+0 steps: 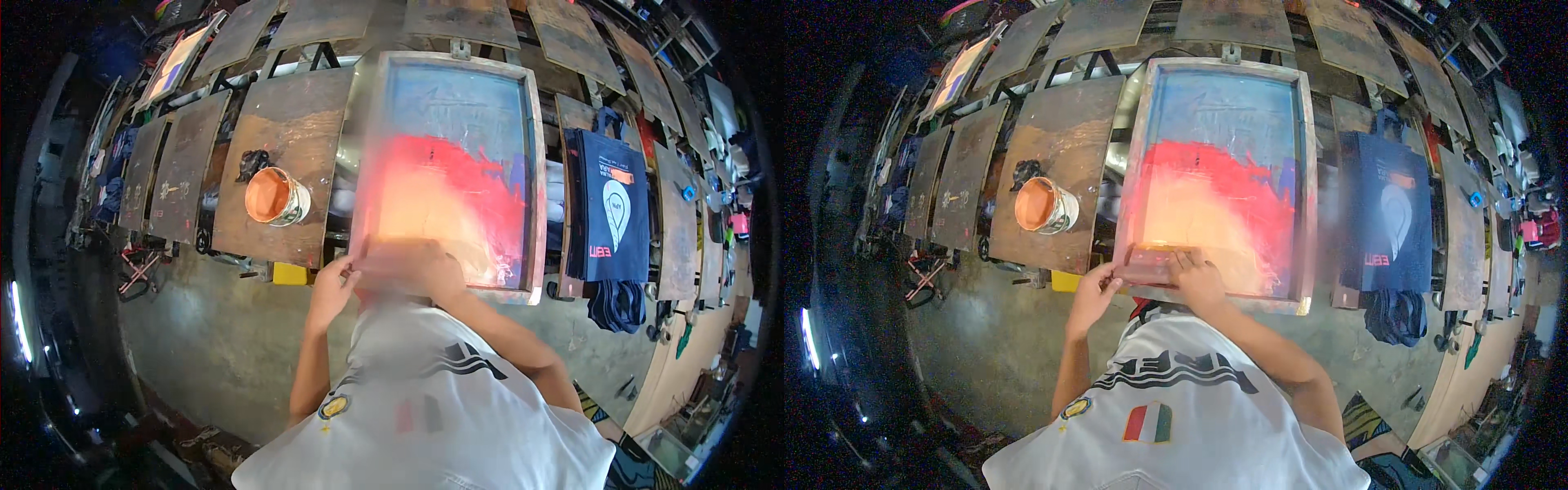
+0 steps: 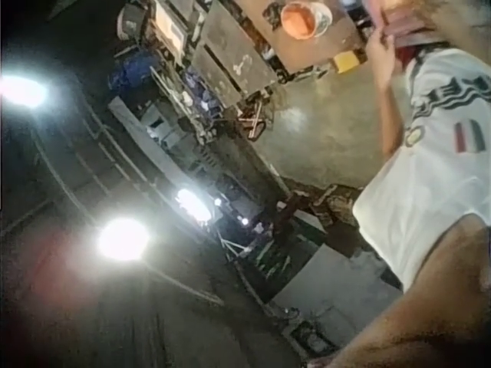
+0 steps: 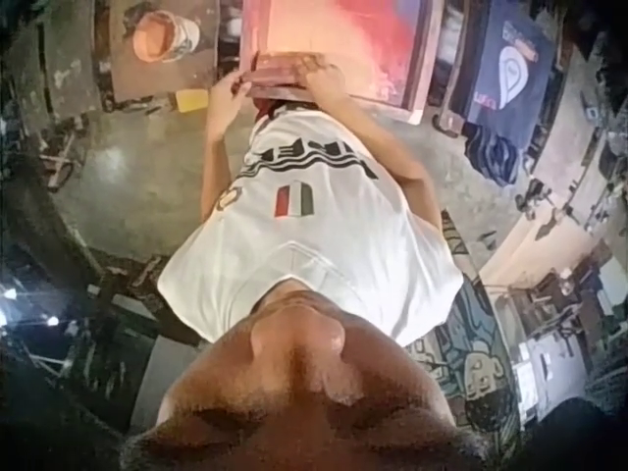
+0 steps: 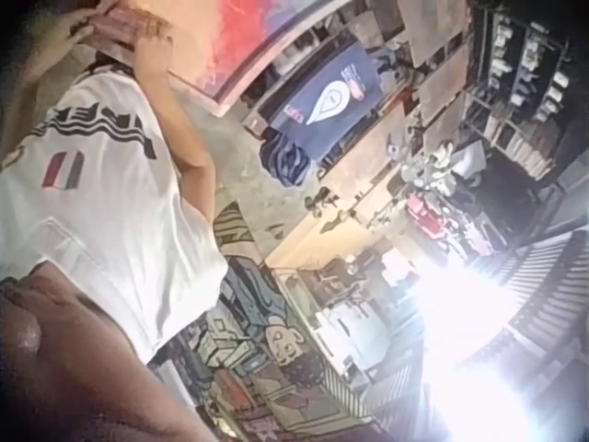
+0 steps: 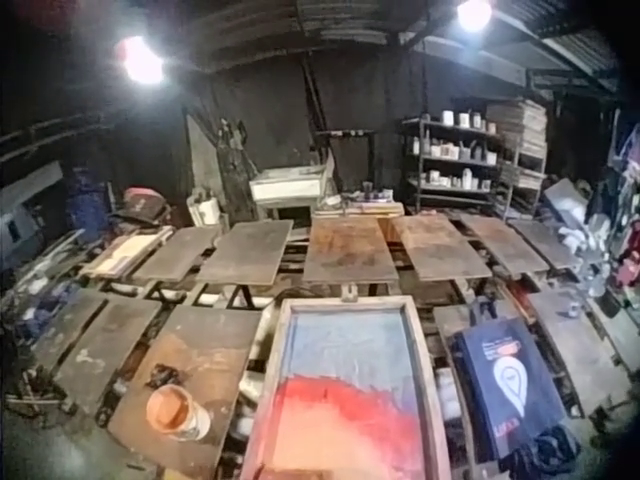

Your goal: Screen printing a design onto a blue tote bag.

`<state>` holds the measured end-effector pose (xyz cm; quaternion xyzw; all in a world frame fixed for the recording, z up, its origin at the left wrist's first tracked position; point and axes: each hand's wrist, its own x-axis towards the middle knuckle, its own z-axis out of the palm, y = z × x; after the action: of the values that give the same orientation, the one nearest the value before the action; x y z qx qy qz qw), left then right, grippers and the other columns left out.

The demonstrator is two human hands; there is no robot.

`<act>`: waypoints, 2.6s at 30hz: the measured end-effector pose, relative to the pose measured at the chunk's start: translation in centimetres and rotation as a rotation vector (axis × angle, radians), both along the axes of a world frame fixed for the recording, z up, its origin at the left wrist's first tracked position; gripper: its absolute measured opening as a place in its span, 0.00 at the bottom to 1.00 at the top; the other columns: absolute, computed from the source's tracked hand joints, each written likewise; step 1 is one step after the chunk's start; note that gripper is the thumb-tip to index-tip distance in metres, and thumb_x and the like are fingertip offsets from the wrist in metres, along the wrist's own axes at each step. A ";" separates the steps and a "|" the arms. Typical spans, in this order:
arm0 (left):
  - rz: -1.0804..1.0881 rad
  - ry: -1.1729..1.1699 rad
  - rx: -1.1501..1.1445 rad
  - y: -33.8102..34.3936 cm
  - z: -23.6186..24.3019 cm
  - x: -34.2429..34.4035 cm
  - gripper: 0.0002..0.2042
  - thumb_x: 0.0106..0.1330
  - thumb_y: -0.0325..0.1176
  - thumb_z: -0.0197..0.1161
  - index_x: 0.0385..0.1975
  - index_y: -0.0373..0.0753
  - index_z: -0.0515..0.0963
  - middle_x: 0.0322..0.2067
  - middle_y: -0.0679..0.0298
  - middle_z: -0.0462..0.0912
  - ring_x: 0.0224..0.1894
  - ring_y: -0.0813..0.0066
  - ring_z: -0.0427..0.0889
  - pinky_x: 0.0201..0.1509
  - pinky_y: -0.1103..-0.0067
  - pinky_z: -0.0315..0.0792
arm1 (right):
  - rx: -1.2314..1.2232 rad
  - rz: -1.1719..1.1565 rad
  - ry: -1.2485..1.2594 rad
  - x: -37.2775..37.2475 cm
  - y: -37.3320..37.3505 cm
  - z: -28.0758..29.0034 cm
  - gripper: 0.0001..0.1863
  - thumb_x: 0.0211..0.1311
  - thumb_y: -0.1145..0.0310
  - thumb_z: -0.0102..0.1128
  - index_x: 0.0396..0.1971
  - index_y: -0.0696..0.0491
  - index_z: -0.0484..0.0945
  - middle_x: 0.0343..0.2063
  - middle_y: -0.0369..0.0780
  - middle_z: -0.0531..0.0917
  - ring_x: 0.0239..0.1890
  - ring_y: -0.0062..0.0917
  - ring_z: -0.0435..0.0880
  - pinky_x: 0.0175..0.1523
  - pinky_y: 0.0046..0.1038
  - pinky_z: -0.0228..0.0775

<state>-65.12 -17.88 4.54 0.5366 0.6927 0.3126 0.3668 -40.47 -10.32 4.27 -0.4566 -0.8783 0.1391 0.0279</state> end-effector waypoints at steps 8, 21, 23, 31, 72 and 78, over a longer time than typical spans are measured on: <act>-0.107 -0.110 -0.083 -0.6 2.1 4.7 0.17 0.62 0.32 0.69 0.48 0.31 0.78 0.37 0.56 0.84 0.40 0.71 0.82 0.46 0.76 0.75 | 0.090 0.195 0.064 6.7 0.5 0.5 0.19 0.53 0.69 0.57 0.47 0.50 0.80 0.49 0.35 0.82 0.56 0.29 0.77 0.51 0.28 0.77; -0.193 -0.039 -0.141 -0.8 2.2 5.6 0.18 0.62 0.34 0.70 0.50 0.34 0.78 0.37 0.56 0.83 0.40 0.68 0.82 0.46 0.74 0.76 | 0.095 0.189 0.074 7.7 0.0 0.6 0.20 0.54 0.69 0.58 0.49 0.51 0.80 0.51 0.35 0.82 0.57 0.29 0.76 0.49 0.31 0.78; -0.150 -0.051 -0.099 -0.7 2.2 5.4 0.18 0.62 0.34 0.70 0.49 0.34 0.78 0.36 0.57 0.83 0.39 0.68 0.83 0.45 0.75 0.77 | 0.107 0.170 0.075 7.3 0.1 0.2 0.19 0.57 0.66 0.58 0.50 0.51 0.79 0.51 0.35 0.82 0.57 0.29 0.76 0.49 0.31 0.78; -0.068 -0.022 -0.064 0.3 0.3 5.3 0.17 0.62 0.34 0.70 0.47 0.33 0.78 0.34 0.56 0.84 0.38 0.69 0.84 0.40 0.76 0.78 | 0.133 0.179 0.086 6.4 2.7 0.0 0.21 0.54 0.66 0.60 0.50 0.49 0.79 0.52 0.33 0.81 0.59 0.28 0.75 0.50 0.32 0.78; -0.156 -0.033 -0.066 -1.3 3.2 7.7 0.20 0.62 0.41 0.69 0.48 0.34 0.79 0.36 0.52 0.86 0.39 0.61 0.86 0.44 0.72 0.77 | -0.097 0.205 0.084 8.6 2.2 2.3 0.23 0.48 0.66 0.66 0.49 0.41 0.81 0.52 0.31 0.81 0.57 0.31 0.78 0.52 0.37 0.78; -0.218 0.013 -0.006 -0.6 1.2 6.9 0.17 0.63 0.38 0.69 0.45 0.32 0.80 0.33 0.53 0.86 0.34 0.63 0.86 0.40 0.72 0.77 | 0.015 0.320 0.127 8.0 5.7 0.3 0.21 0.48 0.72 0.61 0.47 0.44 0.82 0.42 0.36 0.85 0.49 0.32 0.82 0.47 0.37 0.79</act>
<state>-58.21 -18.48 5.79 0.6096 0.6335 0.2656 0.3957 -32.44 -4.67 4.54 -0.3011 -0.9372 0.1640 0.0643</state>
